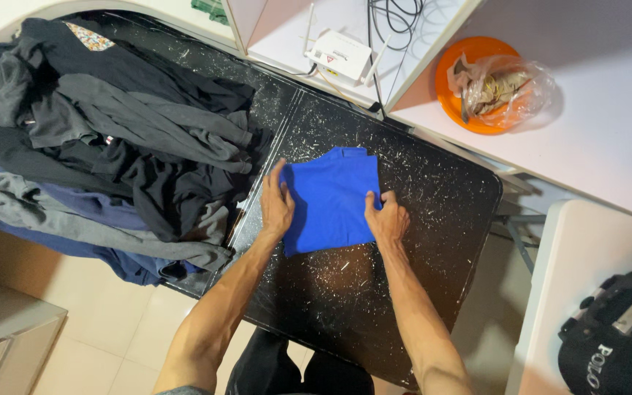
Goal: The person folds a blue shirt and places it inside a suitcase, then picks up a black garment from a pile of clothes.
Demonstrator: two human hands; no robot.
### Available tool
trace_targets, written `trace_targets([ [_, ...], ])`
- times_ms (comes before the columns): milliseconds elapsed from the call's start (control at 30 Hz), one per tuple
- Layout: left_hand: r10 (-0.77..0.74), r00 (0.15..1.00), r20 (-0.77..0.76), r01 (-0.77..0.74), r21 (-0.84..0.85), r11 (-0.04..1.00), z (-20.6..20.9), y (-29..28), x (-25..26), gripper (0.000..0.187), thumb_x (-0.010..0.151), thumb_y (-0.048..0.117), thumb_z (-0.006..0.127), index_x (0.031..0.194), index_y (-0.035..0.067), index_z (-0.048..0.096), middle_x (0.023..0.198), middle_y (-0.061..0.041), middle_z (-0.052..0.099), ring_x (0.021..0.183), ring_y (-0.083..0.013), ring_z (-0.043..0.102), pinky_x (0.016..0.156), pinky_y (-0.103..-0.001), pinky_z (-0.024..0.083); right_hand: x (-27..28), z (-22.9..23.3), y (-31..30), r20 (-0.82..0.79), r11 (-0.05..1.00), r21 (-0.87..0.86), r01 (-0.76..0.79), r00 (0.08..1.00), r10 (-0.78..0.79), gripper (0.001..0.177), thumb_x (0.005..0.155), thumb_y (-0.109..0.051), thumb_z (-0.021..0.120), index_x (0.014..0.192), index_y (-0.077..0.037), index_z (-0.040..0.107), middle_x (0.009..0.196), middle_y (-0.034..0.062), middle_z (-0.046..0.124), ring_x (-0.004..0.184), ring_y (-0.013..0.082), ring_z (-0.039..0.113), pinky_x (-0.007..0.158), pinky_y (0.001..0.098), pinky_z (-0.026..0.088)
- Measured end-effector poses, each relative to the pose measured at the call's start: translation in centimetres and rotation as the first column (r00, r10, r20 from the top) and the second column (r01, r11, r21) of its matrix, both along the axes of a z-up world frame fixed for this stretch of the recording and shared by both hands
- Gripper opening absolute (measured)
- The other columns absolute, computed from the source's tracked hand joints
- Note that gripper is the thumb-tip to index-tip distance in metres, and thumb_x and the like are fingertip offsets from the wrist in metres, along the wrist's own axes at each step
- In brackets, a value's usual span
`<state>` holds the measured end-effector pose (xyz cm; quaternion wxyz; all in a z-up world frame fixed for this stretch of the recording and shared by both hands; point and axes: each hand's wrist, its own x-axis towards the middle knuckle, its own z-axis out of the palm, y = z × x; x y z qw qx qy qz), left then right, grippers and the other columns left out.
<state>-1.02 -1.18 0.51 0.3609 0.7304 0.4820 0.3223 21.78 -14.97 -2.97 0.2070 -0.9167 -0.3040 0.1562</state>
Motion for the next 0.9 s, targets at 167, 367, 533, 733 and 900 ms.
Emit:
trace_targets([
  [167, -0.046, 0.999, -0.029, 0.043, -0.085, 0.995, 0.2, -0.3, 0.1, 0.046, 0.092, -0.011, 0.05, 0.128, 0.014, 0.064, 0.112, -0.02, 0.051, 0.082, -0.0321, 0.063, 0.074, -0.045, 0.053, 2.4, -2.5, 4.0, 0.072, 0.926, 0.374, -0.056, 0.997, 0.031, 0.055, 0.091, -0.041, 0.08, 0.112, 0.009, 0.067, 0.095, 0.0205, 0.07, 0.084, 0.029, 0.067, 0.074, 0.0469, 0.054],
  [367, -0.079, 0.996, 0.037, 0.072, 0.163, 0.984, 1.5, -0.2, 0.6, 0.06, 0.092, -0.011, 0.051, 0.149, 0.009, 0.05, 0.131, -0.025, 0.05, 0.099, -0.0406, 0.064, 0.079, -0.046, 0.053, 2.2, -2.9, 6.7, -0.101, 0.86, 0.452, 0.235, 0.972, -0.212, 0.029, 0.095, -0.028, 0.073, 0.087, -0.001, 0.067, 0.089, 0.0129, 0.069, 0.081, 0.0286, 0.068, 0.077, 0.0404, 0.052],
  [533, -0.065, 0.998, -0.017, 0.067, 0.198, 0.978, -0.1, 1.6, 0.3, 0.073, 0.092, -0.003, 0.056, 0.16, 0.006, 0.031, 0.143, -0.031, 0.039, 0.112, -0.0514, 0.059, 0.092, -0.051, 0.053, 1.3, -3.5, 9.0, 0.002, 0.832, 0.554, 0.031, 0.999, -0.039, 0.023, 0.105, -0.022, 0.06, 0.096, -0.001, 0.058, 0.089, 0.0189, 0.067, 0.082, 0.0352, 0.067, 0.075, 0.0474, 0.051],
  [733, -0.101, 0.982, -0.161, 0.073, -0.169, 0.983, -0.9, 3.1, 0.0, 0.07, 0.098, 0.01, 0.053, 0.16, 0.012, 0.021, 0.153, -0.03, 0.033, 0.104, -0.0505, 0.062, 0.086, -0.051, 0.054, 1.0, -3.4, 10.1, 0.027, 0.936, 0.346, 0.061, 0.997, -0.075, 0.022, 0.108, -0.027, 0.054, 0.105, -0.005, 0.054, 0.076, 0.0222, 0.07, 0.071, 0.0443, 0.069, 0.066, 0.0551, 0.05],
  [900, -0.069, 0.99, -0.126, 0.073, 0.025, 0.997, 0.3, 3.3, -0.5, 0.068, 0.103, 0.015, 0.055, 0.162, 0.008, 0.023, 0.152, -0.034, 0.03, 0.124, -0.0528, 0.052, 0.103, -0.051, 0.048, 0.3, 0.1, 10.6, 0.027, 0.957, 0.274, 0.094, 0.994, -0.105, 0.023, 0.105, -0.027, 0.053, 0.116, -0.006, 0.053, 0.072, 0.0222, 0.07, 0.067, 0.0445, 0.069, 0.062, 0.0562, 0.049],
])
